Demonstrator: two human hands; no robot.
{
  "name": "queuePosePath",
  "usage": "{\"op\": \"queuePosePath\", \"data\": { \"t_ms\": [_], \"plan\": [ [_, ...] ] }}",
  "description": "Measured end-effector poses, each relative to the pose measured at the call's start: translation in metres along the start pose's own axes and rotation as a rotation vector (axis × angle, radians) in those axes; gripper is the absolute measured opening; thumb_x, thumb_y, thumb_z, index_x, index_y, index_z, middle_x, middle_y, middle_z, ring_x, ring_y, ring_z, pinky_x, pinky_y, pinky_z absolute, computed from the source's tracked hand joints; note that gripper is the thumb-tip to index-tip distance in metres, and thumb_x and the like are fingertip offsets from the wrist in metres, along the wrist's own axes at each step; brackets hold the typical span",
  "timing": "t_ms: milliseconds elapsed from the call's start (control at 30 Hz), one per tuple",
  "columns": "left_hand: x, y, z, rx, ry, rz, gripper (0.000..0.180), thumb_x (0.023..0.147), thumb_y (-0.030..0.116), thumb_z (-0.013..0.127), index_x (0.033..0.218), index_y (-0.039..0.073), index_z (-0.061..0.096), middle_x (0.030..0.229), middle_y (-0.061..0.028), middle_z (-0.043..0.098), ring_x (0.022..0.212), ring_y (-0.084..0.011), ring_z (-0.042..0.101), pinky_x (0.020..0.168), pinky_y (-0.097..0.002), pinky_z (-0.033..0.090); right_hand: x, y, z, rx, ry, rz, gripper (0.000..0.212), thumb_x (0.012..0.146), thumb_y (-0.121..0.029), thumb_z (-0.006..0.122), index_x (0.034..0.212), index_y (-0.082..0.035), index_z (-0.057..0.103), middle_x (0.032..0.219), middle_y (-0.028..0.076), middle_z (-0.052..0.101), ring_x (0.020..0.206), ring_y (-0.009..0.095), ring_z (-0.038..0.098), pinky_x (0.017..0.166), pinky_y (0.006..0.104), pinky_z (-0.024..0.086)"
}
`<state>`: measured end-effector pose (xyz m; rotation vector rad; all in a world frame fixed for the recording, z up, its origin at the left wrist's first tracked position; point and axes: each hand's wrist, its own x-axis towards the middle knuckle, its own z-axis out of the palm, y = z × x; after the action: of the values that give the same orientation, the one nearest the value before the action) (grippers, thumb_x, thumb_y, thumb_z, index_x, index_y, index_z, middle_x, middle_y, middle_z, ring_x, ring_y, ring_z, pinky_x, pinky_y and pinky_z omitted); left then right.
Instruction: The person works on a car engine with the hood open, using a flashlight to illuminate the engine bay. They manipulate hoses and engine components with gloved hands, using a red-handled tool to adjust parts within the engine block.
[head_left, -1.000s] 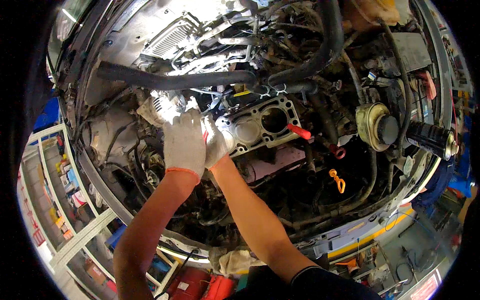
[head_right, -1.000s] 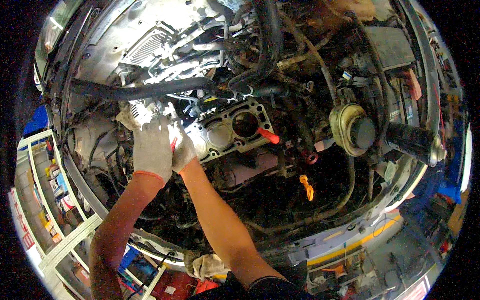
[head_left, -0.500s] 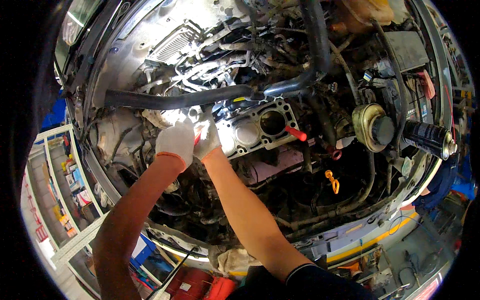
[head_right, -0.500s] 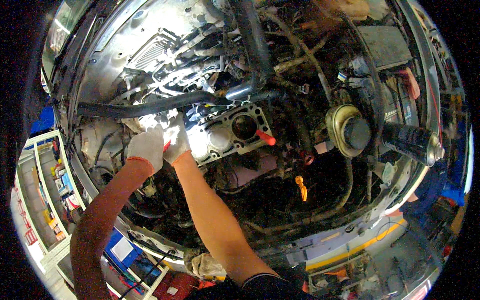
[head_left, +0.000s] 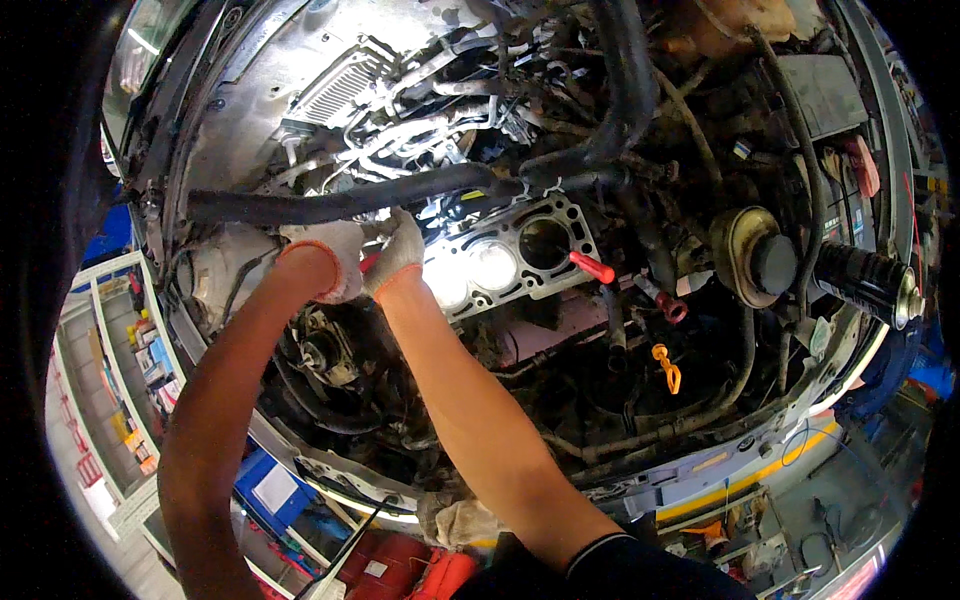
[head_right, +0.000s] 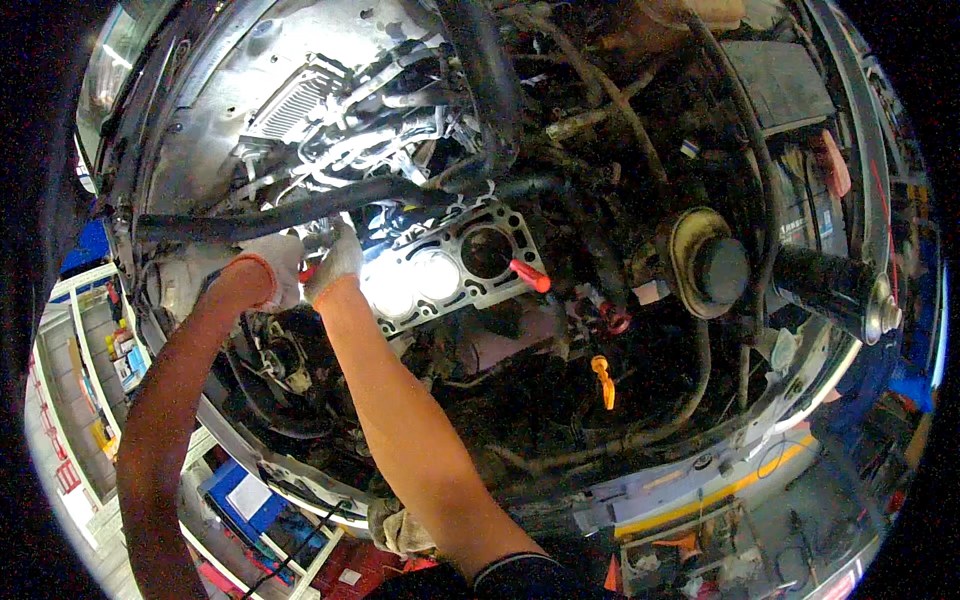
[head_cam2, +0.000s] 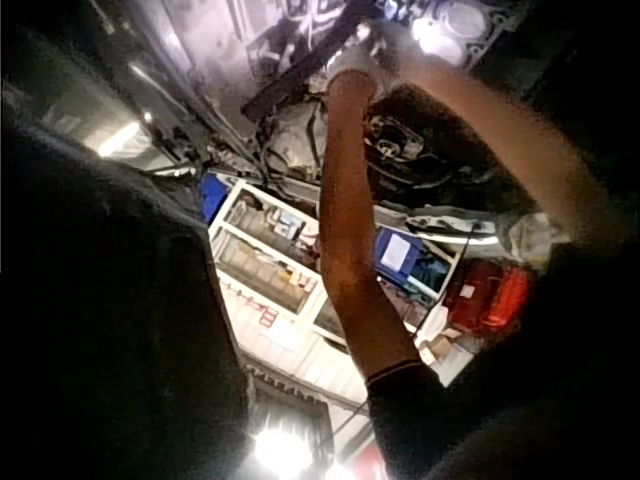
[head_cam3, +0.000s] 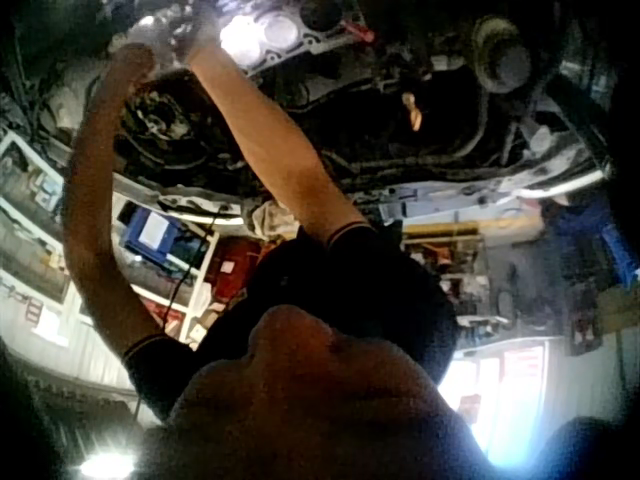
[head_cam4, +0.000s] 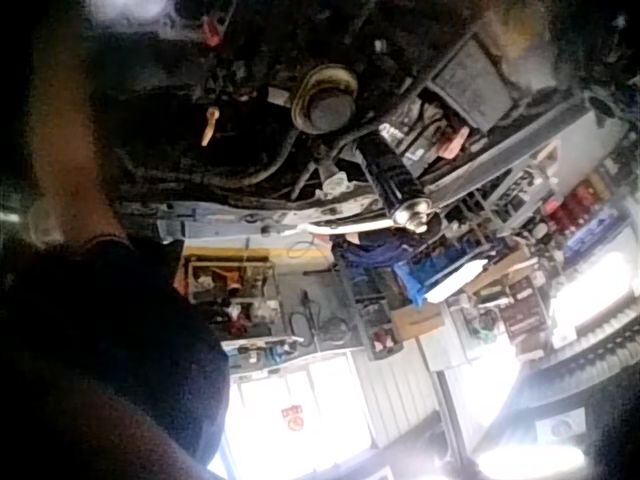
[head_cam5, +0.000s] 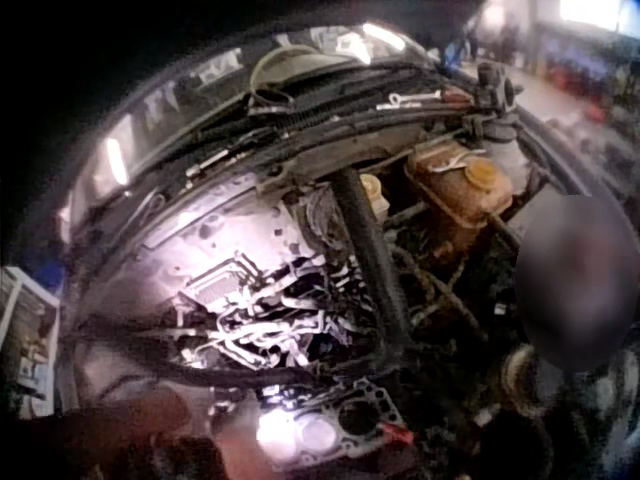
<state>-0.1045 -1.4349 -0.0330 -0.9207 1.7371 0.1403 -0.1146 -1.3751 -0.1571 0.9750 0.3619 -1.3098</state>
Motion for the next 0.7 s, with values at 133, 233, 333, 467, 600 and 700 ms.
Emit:
{"op": "queuePosePath", "data": {
  "t_ms": [133, 233, 333, 467, 600, 700],
  "plan": [
    [0.000, 0.024, 0.012, 0.079, 0.235, -0.044, 0.029, 0.068, 0.016, 0.080, 0.094, 0.003, 0.082, 0.099, -0.0213, 0.079, 0.100, -0.0362, 0.078, 0.086, -0.0444, 0.063, 0.011, -0.004, -0.009, 0.186, -0.209, -0.009, 0.042, 0.106, -0.049, 0.053, 0.087, -0.013, 0.065, 0.078, 0.003, 0.063, 0.072, 0.019, 0.060, 0.079, 0.0410, 0.056],
    [0.003, 0.021, 0.009, 0.118, 0.198, -0.047, 0.029, 0.071, 0.014, 0.082, 0.097, 0.003, 0.082, 0.101, -0.0196, 0.080, 0.102, -0.0361, 0.078, 0.088, -0.0441, 0.063, 0.021, -0.001, -0.016, 0.214, -0.220, -0.034, 0.039, 0.108, -0.044, 0.050, 0.088, -0.014, 0.065, 0.074, 0.001, 0.064, 0.071, 0.020, 0.061, 0.084, 0.0399, 0.059],
    [0.004, 0.006, -0.006, 0.160, -0.005, -0.044, 0.028, 0.072, 0.011, 0.080, 0.098, 0.001, 0.082, 0.102, -0.0215, 0.079, 0.104, -0.0361, 0.077, 0.089, -0.0447, 0.063, 0.028, 0.004, -0.010, 0.105, -0.116, -0.046, 0.039, 0.109, -0.044, 0.050, 0.092, -0.013, 0.066, 0.080, 0.002, 0.068, 0.076, 0.020, 0.065, 0.085, 0.0384, 0.059],
    [0.013, 0.002, -0.003, 0.169, 0.074, -0.044, 0.032, 0.071, 0.009, 0.081, 0.103, 0.005, 0.083, 0.110, -0.0194, 0.079, 0.109, -0.0337, 0.077, 0.091, -0.0420, 0.062, 0.031, 0.004, -0.013, 0.133, -0.230, -0.053, 0.039, 0.111, -0.044, 0.049, 0.109, -0.010, 0.068, 0.088, 0.005, 0.072, 0.087, 0.023, 0.071, 0.084, 0.0385, 0.060],
    [0.003, 0.007, -0.020, 0.174, 0.006, -0.059, 0.037, 0.068, 0.010, 0.084, 0.104, 0.001, 0.081, 0.108, -0.0213, 0.079, 0.108, -0.0346, 0.076, 0.094, -0.0423, 0.062, 0.029, 0.010, -0.003, 0.263, -0.240, -0.100, 0.037, 0.113, -0.042, 0.048, 0.113, -0.011, 0.067, 0.094, 0.007, 0.072, 0.092, 0.024, 0.070, 0.090, 0.0392, 0.059],
    [0.011, 0.002, -0.002, 0.223, 0.230, -0.090, 0.065, 0.068, 0.015, 0.088, 0.129, 0.001, 0.070, 0.125, -0.0190, 0.074, 0.117, -0.0316, 0.074, 0.099, -0.0395, 0.060, 0.036, 0.011, 0.000, 0.290, -0.291, -0.121, 0.033, 0.113, -0.040, 0.051, 0.115, -0.011, 0.067, 0.101, 0.006, 0.071, 0.100, 0.022, 0.067, 0.098, 0.0380, 0.056]
  ]
}}
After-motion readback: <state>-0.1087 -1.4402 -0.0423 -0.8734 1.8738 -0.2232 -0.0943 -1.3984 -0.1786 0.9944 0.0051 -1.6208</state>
